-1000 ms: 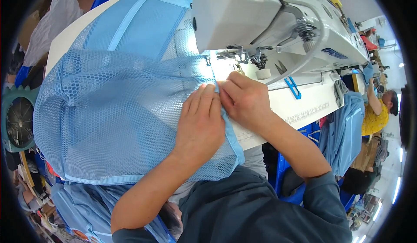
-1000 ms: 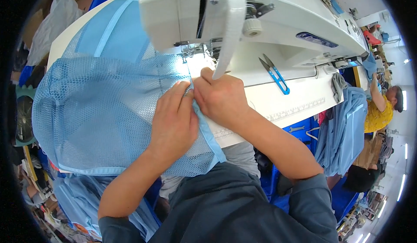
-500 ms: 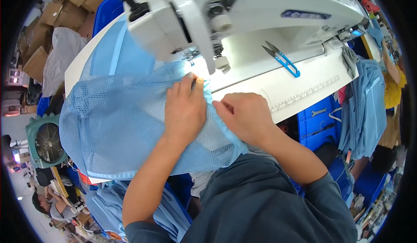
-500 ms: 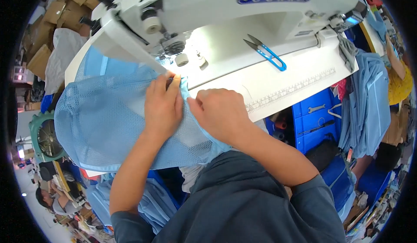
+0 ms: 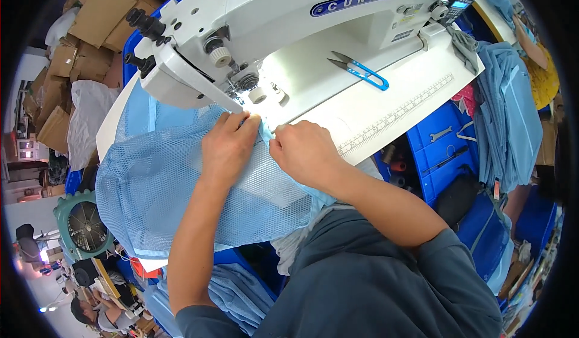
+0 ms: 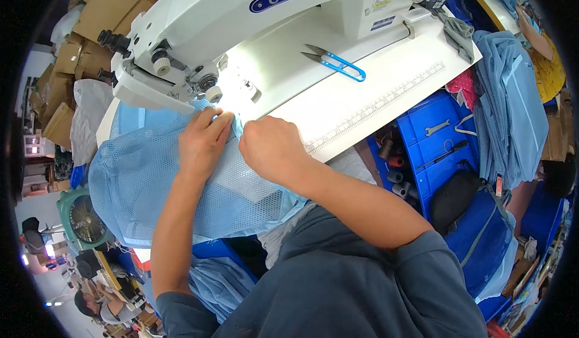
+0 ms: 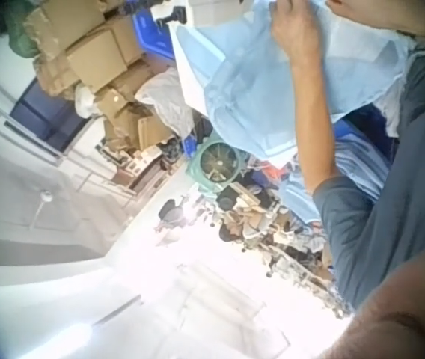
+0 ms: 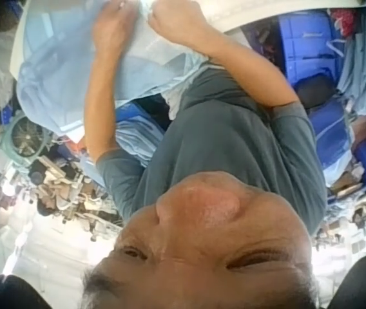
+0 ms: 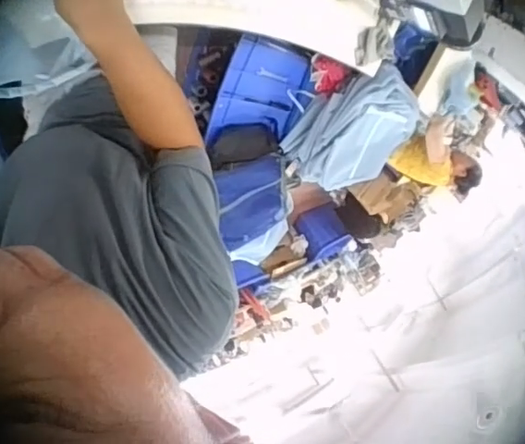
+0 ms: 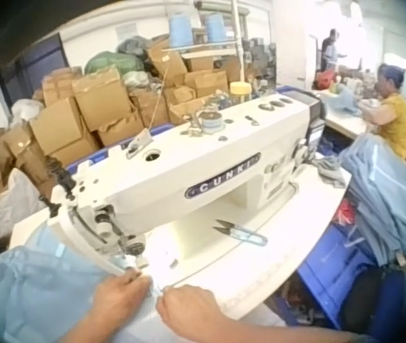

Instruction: Sewing light blue mesh fabric using an industrial sewing machine.

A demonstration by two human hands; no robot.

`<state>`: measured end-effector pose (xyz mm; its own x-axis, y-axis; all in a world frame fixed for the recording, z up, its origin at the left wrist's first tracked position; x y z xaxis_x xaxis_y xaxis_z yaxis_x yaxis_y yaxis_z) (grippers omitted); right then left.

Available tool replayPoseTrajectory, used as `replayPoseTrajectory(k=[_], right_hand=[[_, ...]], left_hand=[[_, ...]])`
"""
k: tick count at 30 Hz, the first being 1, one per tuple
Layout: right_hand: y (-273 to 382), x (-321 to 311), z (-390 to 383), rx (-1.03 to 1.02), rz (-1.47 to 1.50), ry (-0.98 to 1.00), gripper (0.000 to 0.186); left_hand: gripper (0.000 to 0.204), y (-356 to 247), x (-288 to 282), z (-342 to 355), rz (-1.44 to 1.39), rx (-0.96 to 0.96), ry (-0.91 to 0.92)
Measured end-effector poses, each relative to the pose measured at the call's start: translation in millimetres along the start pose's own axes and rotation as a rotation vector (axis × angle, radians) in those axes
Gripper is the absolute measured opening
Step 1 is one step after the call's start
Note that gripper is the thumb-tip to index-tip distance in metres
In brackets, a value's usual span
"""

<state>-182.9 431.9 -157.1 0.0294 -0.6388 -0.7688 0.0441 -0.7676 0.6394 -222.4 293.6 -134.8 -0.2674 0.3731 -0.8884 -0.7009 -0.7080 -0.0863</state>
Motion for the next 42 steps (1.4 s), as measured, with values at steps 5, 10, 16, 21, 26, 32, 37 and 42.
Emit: replayPoseTrajectory(k=[5, 10, 16, 21, 26, 32, 37, 42], right_hand=[[3, -2, -1, 0.004, -0.043, -0.033, 0.027], [2, 28, 1, -0.135, -0.122, -0.034, 0.018], [21, 29, 19, -0.362, -0.114, -0.506, 0.024], [5, 33, 11, -0.492, -0.158, -0.502, 0.028], [9, 36, 6, -0.564, -0.141, -0.550, 0.027], [10, 37, 1, -0.470, -0.079, -0.451, 0.030], [7, 39, -12, -0.448, -0.188, -0.632, 0.028], [15, 9, -32, -0.365, -0.125, -0.778, 0.026]], left_hand=[[0.022, 0, -3, 1, -0.030, 0.194, -0.165], [0.017, 30, 19, -27, -0.088, 0.097, -0.061], [0.025, 7, 7, -18, -0.172, 0.019, 0.036], [0.025, -32, -9, 0, -0.184, 0.133, -0.098], [0.033, -19, 2, -8, -0.044, 0.119, -0.048], [0.036, -9, 8, -22, 0.023, 0.121, 0.001], [0.035, -18, 6, -15, -0.021, 0.201, -0.011], [0.033, -27, -8, -18, 0.098, 0.207, 0.063]])
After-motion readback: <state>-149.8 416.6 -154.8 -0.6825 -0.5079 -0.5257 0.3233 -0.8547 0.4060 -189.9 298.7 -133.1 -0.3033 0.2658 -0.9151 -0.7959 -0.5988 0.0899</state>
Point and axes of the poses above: each hand's wrist, its own z-axis towards the middle knuckle, its own x-axis out of the palm, y = z × x, the point moved 6 cm from there along z, towards the middle knuckle, and after that the axes turned 5 degrees about -y, right-handed, at the moved point
